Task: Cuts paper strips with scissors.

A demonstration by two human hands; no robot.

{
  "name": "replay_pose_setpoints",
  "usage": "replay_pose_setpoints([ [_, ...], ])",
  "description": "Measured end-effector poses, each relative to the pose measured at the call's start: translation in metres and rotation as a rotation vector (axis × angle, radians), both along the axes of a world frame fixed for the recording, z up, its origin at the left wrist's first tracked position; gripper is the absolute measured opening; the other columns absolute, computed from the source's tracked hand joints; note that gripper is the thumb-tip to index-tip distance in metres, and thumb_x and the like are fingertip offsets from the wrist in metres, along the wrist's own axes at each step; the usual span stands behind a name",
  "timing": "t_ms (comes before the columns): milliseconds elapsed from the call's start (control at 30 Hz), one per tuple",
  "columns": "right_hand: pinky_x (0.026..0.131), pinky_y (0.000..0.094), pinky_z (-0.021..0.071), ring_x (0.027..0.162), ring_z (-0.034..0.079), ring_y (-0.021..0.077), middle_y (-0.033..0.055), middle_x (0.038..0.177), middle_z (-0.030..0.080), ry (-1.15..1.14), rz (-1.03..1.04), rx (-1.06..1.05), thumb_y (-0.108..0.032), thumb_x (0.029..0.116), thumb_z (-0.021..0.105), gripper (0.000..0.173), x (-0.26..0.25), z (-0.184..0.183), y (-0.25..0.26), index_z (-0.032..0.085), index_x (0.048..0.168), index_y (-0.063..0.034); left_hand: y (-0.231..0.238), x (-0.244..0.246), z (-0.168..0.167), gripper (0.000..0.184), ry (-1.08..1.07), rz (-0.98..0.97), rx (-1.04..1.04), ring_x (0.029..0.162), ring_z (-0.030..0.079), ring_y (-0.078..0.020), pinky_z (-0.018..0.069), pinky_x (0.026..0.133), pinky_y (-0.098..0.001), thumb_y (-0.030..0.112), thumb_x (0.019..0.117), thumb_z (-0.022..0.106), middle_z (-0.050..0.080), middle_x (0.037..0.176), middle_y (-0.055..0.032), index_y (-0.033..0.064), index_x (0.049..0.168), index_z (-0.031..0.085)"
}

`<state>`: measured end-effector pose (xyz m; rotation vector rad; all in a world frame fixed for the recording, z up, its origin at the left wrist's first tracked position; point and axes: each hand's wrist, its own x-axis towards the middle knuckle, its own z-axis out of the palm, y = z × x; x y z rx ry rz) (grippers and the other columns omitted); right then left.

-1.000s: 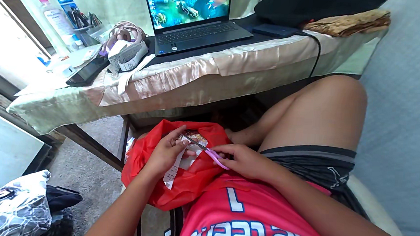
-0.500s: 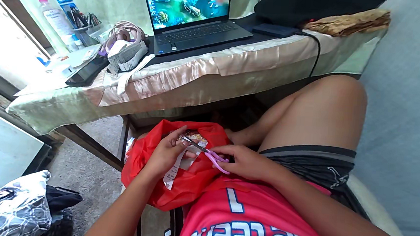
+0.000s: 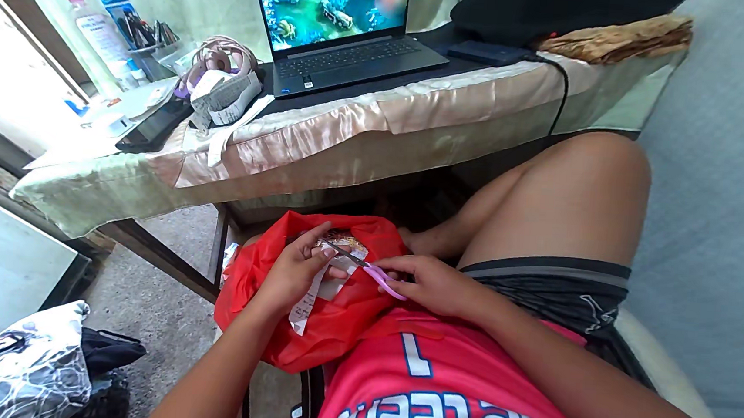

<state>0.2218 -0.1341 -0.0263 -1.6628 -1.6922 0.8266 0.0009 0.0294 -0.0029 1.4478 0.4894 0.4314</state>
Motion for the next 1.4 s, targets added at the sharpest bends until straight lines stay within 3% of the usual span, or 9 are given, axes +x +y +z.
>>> replay_pose_setpoints([
  [233,0.091,0.0263,0.0555,0.099,0.067,0.0042,-0.0004,0.116,0.071,0.029,0.031,0.014,-0.036,0.0985,0.067,0.042,0.0003,0.0013,-0.0014,0.065,0.137,-0.0185,-0.0011,-0.0001,-0.0001,0.055,-0.002,-0.005,-0.018,0.092,0.075,-0.0289,0.0639,0.083,-0.0391,-0.001,0.1052,0.049,0.07,0.121,-0.0209,0.0012,0.157,0.032],
  [733,0.085,0.0269,0.0558,0.089,0.067,0.0047,-0.0013,0.105,0.073,-0.007,0.014,0.002,-0.029,0.103,0.061,0.035,0.0019,0.0017,0.0006,0.066,0.136,-0.0187,0.0001,-0.0003,-0.001,0.057,-0.002,-0.001,0.001,0.089,0.075,-0.0286,0.0641,0.082,-0.0394,0.001,0.1056,0.05,0.07,0.121,-0.0207,0.0017,0.158,0.029],
  [1000,0.092,0.0262,0.0546,0.101,0.066,0.0043,0.0004,0.117,0.071,0.024,0.04,0.029,-0.035,0.0987,0.067,0.042,0.0007,0.0017,-0.0002,0.065,0.138,-0.0183,-0.0012,0.0002,0.001,0.058,-0.014,-0.006,-0.012,0.09,0.075,-0.029,0.064,0.082,-0.0393,-0.001,0.105,0.049,0.071,0.12,-0.0208,0.0011,0.158,0.027],
  [1400,0.087,0.0267,0.0558,0.093,0.067,0.0045,-0.001,0.109,0.073,0.011,0.039,0.008,-0.032,0.1019,0.062,0.039,0.0002,0.0006,0.0001,0.064,0.138,-0.0178,-0.0017,0.0005,0.0001,0.06,-0.005,0.001,-0.004,0.091,0.075,-0.0296,0.0641,0.083,-0.04,0.0,0.1056,0.049,0.07,0.122,-0.0209,0.003,0.16,0.025],
])
